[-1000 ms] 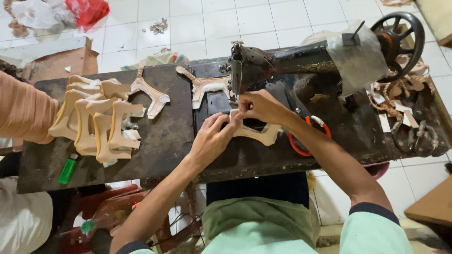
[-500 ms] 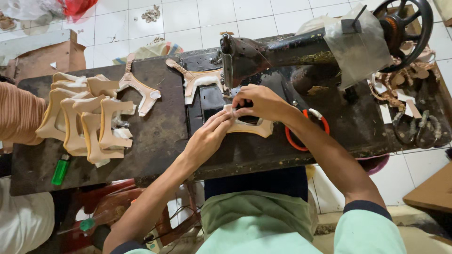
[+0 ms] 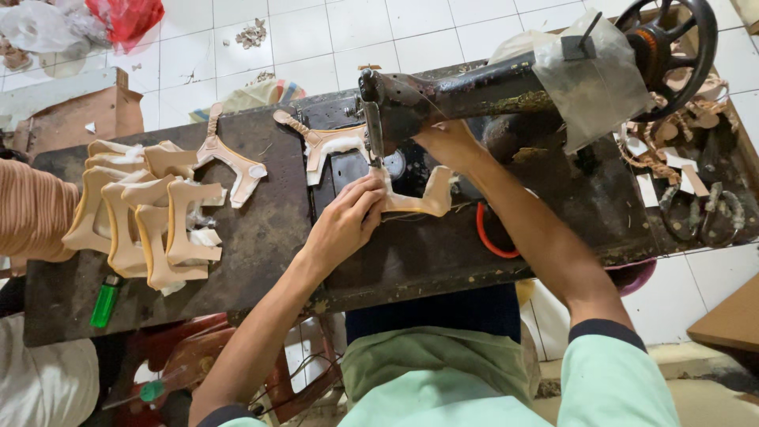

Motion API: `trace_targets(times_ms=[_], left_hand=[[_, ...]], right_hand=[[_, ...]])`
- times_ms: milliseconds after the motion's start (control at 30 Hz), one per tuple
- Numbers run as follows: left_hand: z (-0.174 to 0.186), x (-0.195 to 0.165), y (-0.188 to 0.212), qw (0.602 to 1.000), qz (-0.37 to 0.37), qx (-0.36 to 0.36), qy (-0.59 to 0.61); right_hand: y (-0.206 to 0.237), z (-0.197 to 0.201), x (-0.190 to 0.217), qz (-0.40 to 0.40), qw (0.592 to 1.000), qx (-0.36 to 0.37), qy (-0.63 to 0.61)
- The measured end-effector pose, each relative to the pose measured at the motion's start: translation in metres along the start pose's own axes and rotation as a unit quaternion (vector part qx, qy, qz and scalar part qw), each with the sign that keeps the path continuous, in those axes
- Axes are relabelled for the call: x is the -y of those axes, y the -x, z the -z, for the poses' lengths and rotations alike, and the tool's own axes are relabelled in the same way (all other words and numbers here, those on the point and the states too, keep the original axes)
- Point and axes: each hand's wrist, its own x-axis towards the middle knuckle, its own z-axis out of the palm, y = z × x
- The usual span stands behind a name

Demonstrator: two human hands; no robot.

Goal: The person uses a sewing machine to stitch beige shoe parts, repeatedly feeding them under the needle and trimming excess material with scissors. The person handles multiple shoe parts and a strip of elastic, sewing and cutting them in sequence.

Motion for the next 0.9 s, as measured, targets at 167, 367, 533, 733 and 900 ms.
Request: trace_targets(times_ms=[167,367,533,733,900], left_hand=[[-0.003,0.004,-0.006,1.000,0.008,-0.007,0.013],[-0.004,0.005,-0.011,1.000,0.007,-0.008,0.021],[-0.007,0.007,-0.012,0.999,0.012,0.005,0.031],[-0.008,0.008,-0.016,1.000,0.013,0.004,0.025],[-0.006,0.000,-0.016,0.999,0.026,0.007,0.018]], right_hand=[[-0.002,-0.005,0.008,0.145,0.978,0.100,-0.108],[0.001,0.003,0.030,-0.114,0.941,0.035,0.315],[0.058,0.003,0.079,0.141,0.908,0.066,0.390],[0.138,0.031,0.144,0.330,0.854,-0.075,0.395],[0.139,0.104,0.176,0.422,0.680,-0.323,0.506]])
